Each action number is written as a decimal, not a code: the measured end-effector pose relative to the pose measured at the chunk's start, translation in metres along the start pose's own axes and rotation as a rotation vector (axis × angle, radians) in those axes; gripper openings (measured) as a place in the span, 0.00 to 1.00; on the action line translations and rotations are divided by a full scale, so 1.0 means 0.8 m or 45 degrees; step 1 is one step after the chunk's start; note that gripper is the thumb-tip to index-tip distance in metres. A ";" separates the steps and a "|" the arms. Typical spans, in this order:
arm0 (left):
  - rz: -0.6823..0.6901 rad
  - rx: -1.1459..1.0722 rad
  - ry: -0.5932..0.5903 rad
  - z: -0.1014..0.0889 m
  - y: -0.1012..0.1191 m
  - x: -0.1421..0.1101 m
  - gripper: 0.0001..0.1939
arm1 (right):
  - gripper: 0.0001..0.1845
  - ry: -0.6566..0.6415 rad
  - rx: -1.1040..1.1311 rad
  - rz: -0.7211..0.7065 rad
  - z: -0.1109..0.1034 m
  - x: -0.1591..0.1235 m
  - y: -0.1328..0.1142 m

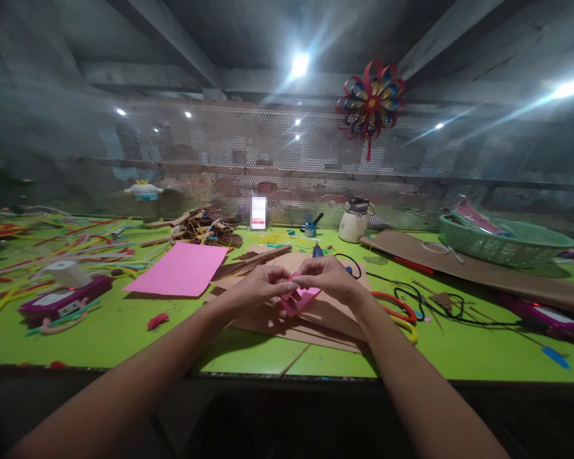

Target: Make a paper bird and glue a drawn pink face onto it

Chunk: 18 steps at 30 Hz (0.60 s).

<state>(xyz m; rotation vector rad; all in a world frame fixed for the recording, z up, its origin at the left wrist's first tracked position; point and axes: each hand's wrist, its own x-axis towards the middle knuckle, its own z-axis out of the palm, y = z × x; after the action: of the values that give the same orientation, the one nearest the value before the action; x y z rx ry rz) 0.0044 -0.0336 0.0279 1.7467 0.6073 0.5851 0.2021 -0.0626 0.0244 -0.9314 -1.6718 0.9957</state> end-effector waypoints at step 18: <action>0.062 0.007 0.091 0.007 -0.020 0.010 0.09 | 0.14 0.085 0.105 0.011 0.003 0.004 0.012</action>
<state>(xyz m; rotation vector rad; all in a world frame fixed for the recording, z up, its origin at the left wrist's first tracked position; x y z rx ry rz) 0.0122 -0.0287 0.0114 1.7554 0.6178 0.6828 0.1999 -0.0562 0.0159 -0.9087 -1.5613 1.0211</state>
